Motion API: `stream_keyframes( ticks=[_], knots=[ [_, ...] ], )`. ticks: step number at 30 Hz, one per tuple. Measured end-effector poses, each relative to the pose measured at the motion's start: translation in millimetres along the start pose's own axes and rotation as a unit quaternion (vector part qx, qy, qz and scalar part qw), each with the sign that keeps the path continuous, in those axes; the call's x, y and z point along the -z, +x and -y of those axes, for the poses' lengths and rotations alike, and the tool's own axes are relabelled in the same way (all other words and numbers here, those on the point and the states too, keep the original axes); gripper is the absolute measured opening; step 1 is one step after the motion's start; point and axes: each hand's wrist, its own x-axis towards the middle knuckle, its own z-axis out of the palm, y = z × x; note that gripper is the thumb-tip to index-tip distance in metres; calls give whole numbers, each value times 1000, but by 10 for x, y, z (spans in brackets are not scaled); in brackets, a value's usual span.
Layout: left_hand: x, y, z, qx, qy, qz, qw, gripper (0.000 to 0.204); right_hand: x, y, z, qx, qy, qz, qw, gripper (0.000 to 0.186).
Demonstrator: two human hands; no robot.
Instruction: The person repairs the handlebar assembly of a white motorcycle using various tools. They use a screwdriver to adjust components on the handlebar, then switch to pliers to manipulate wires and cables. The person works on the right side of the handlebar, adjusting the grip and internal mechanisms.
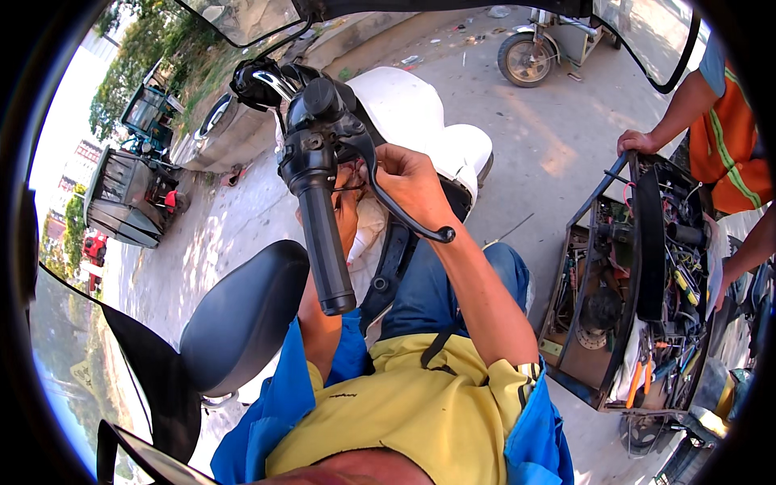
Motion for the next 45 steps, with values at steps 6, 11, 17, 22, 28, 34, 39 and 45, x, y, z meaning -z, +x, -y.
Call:
stream_keyframes(
  ticks=[6, 11, 17, 22, 28, 34, 39, 45],
  knots=[
    [-184, 57, -32, 119, -189, -59, 973, 15, -70, -20, 24, 5, -8, 8, 1000, 13],
    [-56, 146, 23, 457, -708, 73, 534, 16, 18, -8, 0, 22, -47, 0, 999, 13],
    [111, 125, -14, 452, -633, 91, 622, 18, -22, -13, -1, 8, -56, -7, 998, 15],
    [-116, -206, 113, 225, -229, 31, 947, 25, -18, -24, -6, 12, -49, -14, 999, 14],
    [-129, 73, 24, -34, 6, -63, 997, 21, -39, -25, 15, 8, -19, -17, 1000, 15],
    [-108, 112, -73, 46, -43, -51, 997, 10, -55, -33, 14, 9, -38, -6, 999, 15],
    [-88, 93, 212, 453, -737, 84, 494, 23, -71, -66, 41, 22, -42, -13, 999, 16],
    [160, 153, -115, 503, -572, 56, 645, 18, -22, -42, -37, 12, -46, -21, 999, 18]
  ],
)
